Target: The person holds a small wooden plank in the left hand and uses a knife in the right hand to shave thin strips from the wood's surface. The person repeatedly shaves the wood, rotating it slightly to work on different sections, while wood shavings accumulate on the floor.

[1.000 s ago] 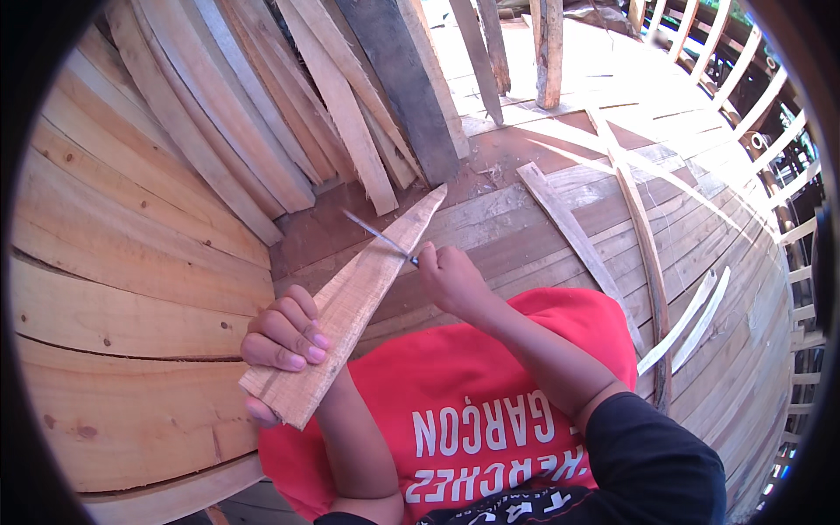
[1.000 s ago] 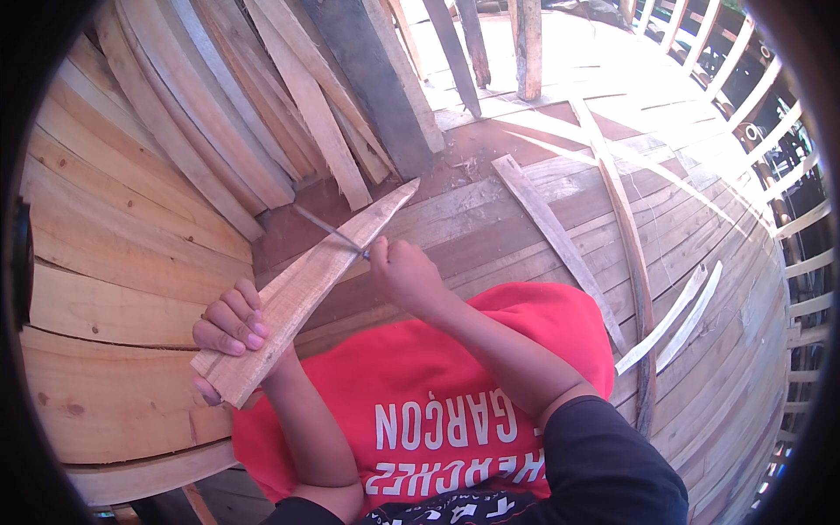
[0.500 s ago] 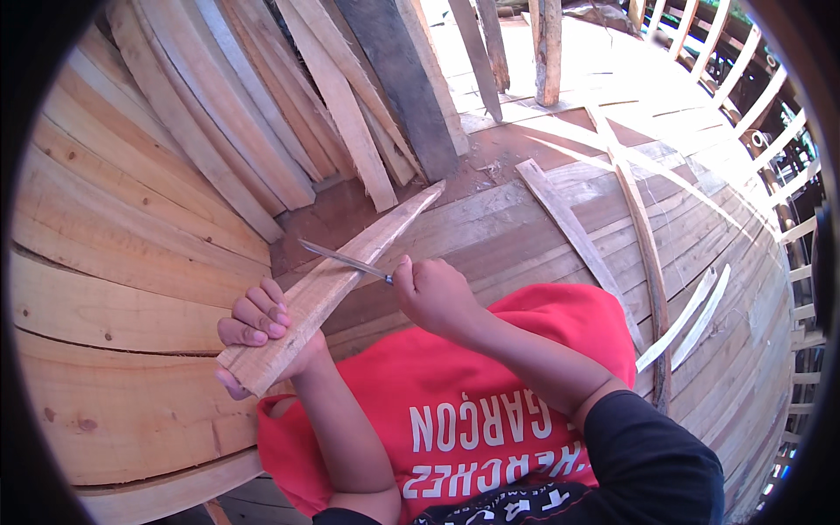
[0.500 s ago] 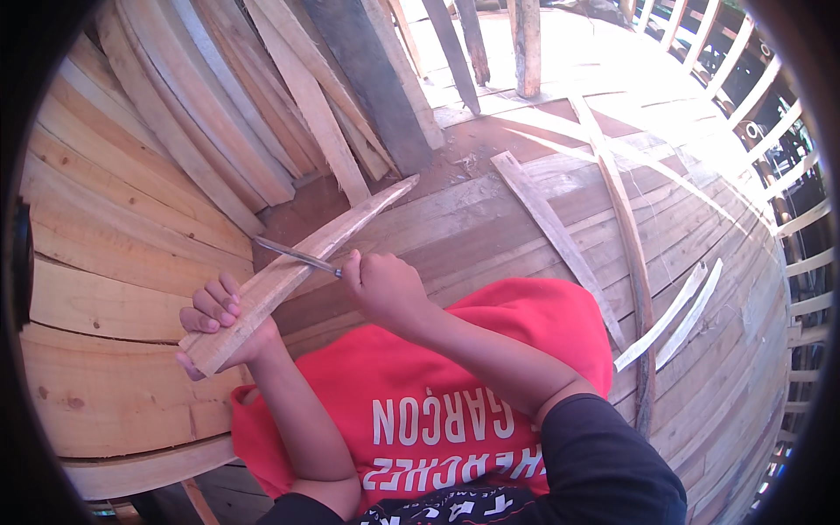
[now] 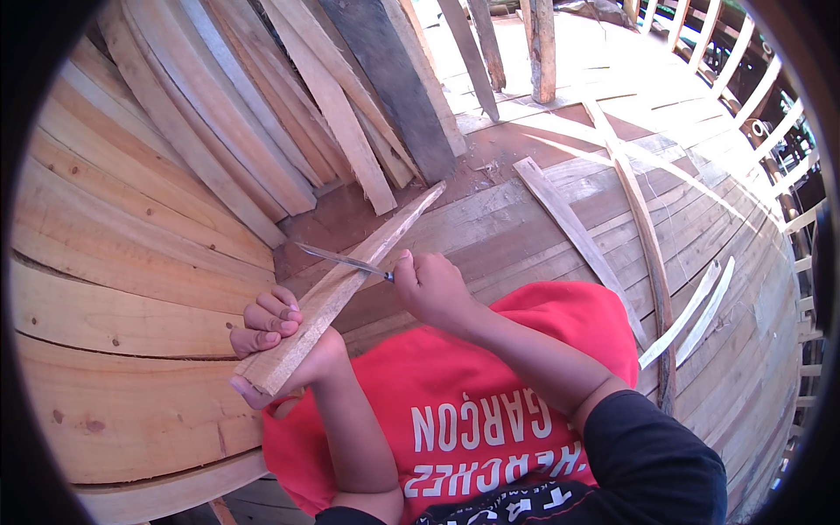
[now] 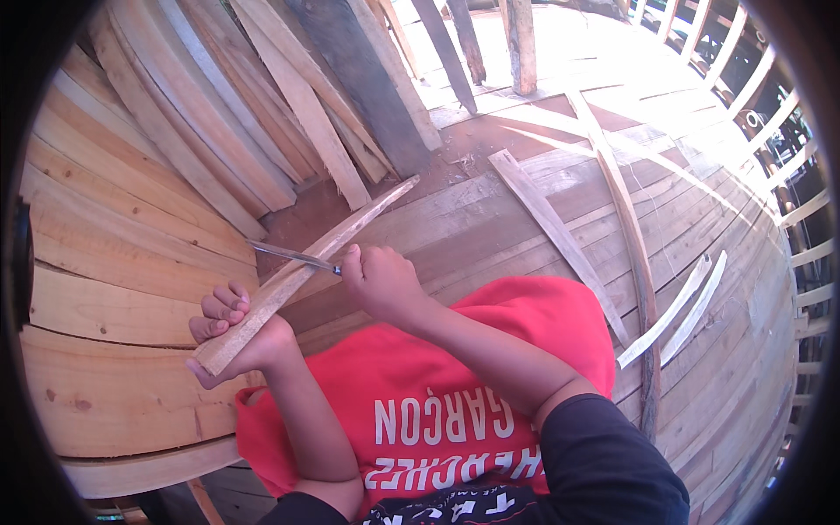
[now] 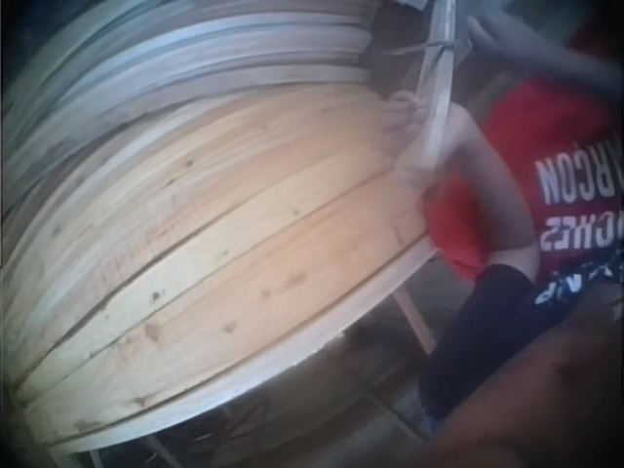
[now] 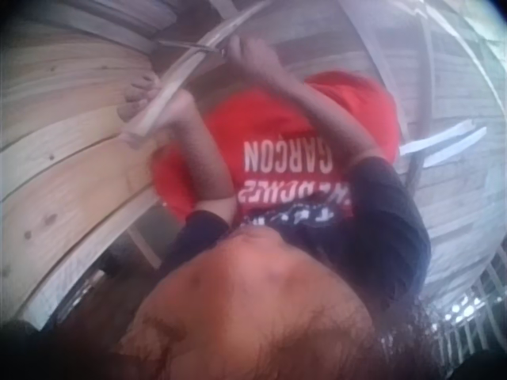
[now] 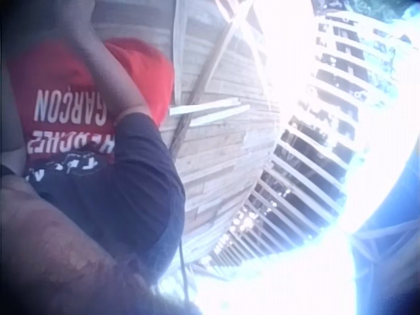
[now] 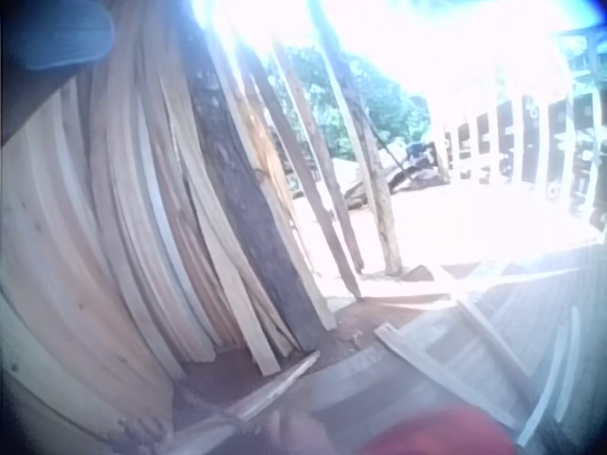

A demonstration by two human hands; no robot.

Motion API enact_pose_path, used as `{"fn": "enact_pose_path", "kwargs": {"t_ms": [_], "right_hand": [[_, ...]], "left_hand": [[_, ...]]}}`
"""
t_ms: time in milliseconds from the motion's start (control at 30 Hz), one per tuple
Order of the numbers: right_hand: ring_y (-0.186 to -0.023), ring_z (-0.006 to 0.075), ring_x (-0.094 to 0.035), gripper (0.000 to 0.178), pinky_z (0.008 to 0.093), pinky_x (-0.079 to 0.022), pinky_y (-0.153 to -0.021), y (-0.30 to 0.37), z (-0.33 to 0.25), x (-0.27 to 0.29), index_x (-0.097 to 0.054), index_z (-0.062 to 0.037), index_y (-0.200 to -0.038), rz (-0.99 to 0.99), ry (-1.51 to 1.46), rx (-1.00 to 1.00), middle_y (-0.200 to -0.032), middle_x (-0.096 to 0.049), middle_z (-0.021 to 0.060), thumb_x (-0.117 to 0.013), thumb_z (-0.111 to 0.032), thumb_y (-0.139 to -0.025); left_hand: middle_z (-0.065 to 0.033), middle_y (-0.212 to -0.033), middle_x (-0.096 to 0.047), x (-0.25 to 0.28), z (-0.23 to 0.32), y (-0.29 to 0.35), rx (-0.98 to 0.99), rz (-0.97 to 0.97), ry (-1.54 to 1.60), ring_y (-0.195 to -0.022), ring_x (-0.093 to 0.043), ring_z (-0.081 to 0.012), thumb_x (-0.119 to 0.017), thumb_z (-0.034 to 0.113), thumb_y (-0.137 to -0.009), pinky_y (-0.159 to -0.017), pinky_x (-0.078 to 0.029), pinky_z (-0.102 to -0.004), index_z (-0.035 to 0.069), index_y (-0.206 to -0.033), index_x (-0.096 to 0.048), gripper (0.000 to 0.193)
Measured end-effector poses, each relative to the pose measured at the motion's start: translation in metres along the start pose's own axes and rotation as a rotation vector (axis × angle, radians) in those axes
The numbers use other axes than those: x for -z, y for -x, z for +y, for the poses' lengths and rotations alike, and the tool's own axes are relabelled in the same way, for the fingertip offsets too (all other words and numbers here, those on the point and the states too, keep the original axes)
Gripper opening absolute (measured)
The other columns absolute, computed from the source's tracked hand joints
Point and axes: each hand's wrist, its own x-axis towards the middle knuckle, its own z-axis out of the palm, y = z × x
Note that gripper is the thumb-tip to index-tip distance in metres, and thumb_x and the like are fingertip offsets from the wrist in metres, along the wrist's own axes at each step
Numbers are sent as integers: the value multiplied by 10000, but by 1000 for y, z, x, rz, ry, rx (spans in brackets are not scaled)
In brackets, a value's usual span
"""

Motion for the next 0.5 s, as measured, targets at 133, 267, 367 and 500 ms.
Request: {"fn": "enact_pose_path", "kwargs": {"t_ms": [133,267,367,500], "right_hand": [[-654,463,-617,524,561,-488,-685,-3,5,-5,-632,16,-616,48,60,70,-624,-606,257,-380,-282,-967],[-683,454,-628,523,562,-488,-703,-6,7,-13,-642,13,-637,92,160,78,-636,-619,240,-376,-294,-966],[-782,451,-648,528,546,-497,-759,-34,52,-12,-671,31,-748,208,177,-158,-722,-651,250,-348,-321,-972],[-864,474,-640,547,547,-488,-823,-55,100,16,-676,51,-825,159,204,-265,-821,-655,291,-324,-338,-981]], "left_hand": [[1,-538,-290,1,0,-1,4,2,-16,-541,-300,-142,-418,594,-820,-556,-293,-291,151,-572,-327,515],[1,-539,-283,7,0,-5,16,78,-34,-540,-301,-145,-416,594,-823,-556,-295,-290,154,-572,-316,516],[3,-539,-278,8,-2,-8,24,135,-24,-533,-290,-144,-422,597,-818,-547,-288,-283,155,-571,-307,519],[4,-539,-276,2,-3,-5,22,98,6,-520,-292,-137,-432,606,-817,-536,-283,-275,154,-569,-311,529]]}}
